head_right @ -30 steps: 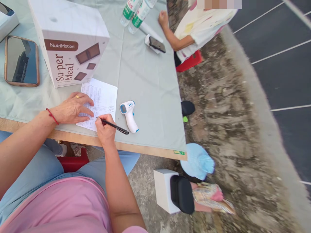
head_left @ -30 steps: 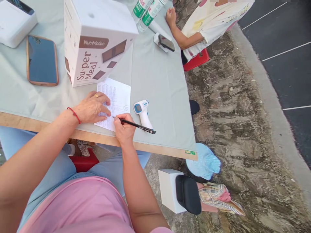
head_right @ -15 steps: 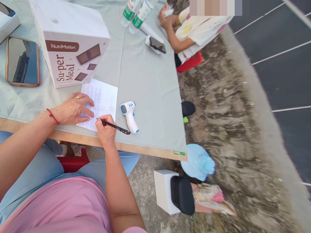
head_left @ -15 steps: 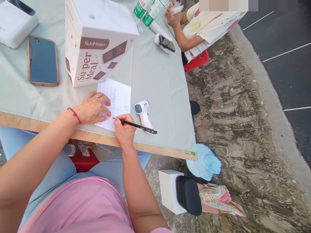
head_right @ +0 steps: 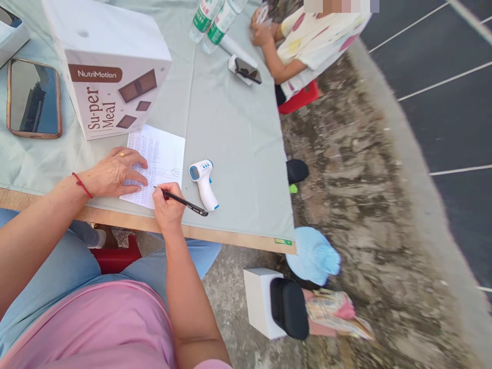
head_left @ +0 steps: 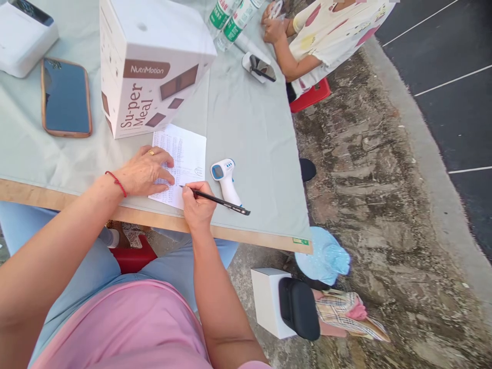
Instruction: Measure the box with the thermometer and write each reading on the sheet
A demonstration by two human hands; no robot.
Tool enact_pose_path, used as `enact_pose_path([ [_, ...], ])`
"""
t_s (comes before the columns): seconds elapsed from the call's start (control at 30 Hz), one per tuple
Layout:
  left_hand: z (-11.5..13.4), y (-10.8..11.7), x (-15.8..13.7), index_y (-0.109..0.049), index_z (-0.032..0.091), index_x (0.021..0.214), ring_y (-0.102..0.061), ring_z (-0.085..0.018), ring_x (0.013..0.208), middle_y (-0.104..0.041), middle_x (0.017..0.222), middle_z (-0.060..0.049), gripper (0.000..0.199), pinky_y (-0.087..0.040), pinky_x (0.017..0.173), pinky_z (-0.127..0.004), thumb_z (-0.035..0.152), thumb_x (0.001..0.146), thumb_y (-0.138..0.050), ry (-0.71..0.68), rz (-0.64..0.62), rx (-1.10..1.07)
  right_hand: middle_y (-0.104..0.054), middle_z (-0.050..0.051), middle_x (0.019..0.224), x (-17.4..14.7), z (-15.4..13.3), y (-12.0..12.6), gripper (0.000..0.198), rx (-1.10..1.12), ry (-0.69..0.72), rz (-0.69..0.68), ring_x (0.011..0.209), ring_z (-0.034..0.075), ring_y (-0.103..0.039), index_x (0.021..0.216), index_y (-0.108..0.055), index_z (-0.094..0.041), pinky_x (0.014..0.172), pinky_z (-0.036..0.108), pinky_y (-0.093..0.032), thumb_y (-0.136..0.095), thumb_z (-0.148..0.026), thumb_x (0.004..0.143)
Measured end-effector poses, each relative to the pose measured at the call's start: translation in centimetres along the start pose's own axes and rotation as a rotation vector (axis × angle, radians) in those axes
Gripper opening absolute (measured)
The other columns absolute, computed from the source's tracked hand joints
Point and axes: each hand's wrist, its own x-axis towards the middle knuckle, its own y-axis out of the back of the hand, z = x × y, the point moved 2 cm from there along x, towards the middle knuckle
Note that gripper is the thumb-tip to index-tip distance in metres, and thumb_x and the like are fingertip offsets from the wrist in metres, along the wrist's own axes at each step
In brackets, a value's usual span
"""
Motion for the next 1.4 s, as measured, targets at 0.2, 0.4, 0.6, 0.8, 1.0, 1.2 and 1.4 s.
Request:
enact_pose_path([
  [0.2,-0.02,-0.09,0.01,-0.075,0.029,0.095,-0.047,-0.024,0.113,-0.057,0.116,-0.006,0.02,-0.027,0.107,-0.047,0.03,0.085,-0.058,-0.002,0.002,0.005,-0.054,-0.003,0.062,-0.01,-0.2,-0.1,0.014,-0.029,0.0,-0.043,0.058,0.013,-0.048,0.07,-0.055,-0.02,0.056,0.025,-0.041,-0.054,-0.031,0.078],
  [0.4,-0.15,-0.16,-0.06,-0.075,0.028,0.095,-0.046,-0.024,0.112,-0.057,0.115,-0.006,0.02,-0.027,0.107,-0.047,0.03,0.085,-0.058,-0.011,0.013,-0.006,-0.054,-0.003,0.062,-0.01,-0.18,-0.07,0.013,-0.006,0.007,-0.024,0.057,0.013,-0.048,0.07,-0.055,-0.019,0.055,0.025,-0.041,-0.055,-0.03,0.078],
  [0.6,-0.07,-0.11,-0.06,-0.075,0.028,0.095,-0.047,-0.024,0.113,-0.057,0.117,-0.006,0.02,-0.026,0.107,-0.047,0.029,0.084,-0.058,-0.002,0.001,0.003,-0.053,-0.004,0.061,0.02,-0.03,-0.15,0.013,-0.004,0.01,-0.035,0.056,0.013,-0.048,0.07,-0.054,-0.02,0.054,0.025,-0.04,-0.054,-0.03,0.078],
  [0.8,-0.04,-0.06,-0.05,-0.075,0.028,0.096,-0.047,-0.024,0.114,-0.057,0.117,-0.006,0.021,-0.027,0.107,-0.046,0.03,0.085,-0.057,0.0,-0.003,0.005,-0.054,-0.003,0.062,0.08,-0.08,-0.16,0.012,-0.001,0.011,-0.037,0.057,0.013,-0.049,0.071,-0.055,-0.02,0.055,0.025,-0.041,-0.055,-0.029,0.078],
  [1.0,-0.09,-0.05,-0.04,-0.075,0.029,0.096,-0.047,-0.024,0.113,-0.057,0.117,-0.006,0.021,-0.027,0.107,-0.046,0.03,0.085,-0.057,-0.002,-0.001,0.002,-0.053,-0.003,0.062,0.02,-0.18,-0.07,0.012,-0.007,-0.004,-0.038,0.057,0.013,-0.048,0.07,-0.054,-0.02,0.056,0.025,-0.041,-0.054,-0.029,0.077],
  [1.2,-0.13,-0.05,-0.04,-0.075,0.029,0.095,-0.047,-0.024,0.112,-0.057,0.116,-0.006,0.02,-0.027,0.107,-0.046,0.03,0.085,-0.058,-0.006,0.007,-0.015,-0.054,-0.002,0.063,-0.04,0.05,-0.06,0.014,-0.023,-0.052,-0.012,0.059,0.014,-0.049,0.07,-0.053,-0.02,0.058,0.027,-0.042,-0.052,-0.033,0.076],
  [1.4,0.04,0.05,-0.02,-0.075,0.028,0.094,-0.048,-0.024,0.113,-0.058,0.116,-0.006,0.02,-0.027,0.106,-0.046,0.029,0.085,-0.057,0.007,-0.001,-0.018,-0.054,-0.002,0.063,-0.05,0.08,-0.17,0.014,-0.034,-0.064,-0.007,0.06,0.014,-0.049,0.07,-0.053,-0.02,0.058,0.027,-0.042,-0.052,-0.033,0.076],
])
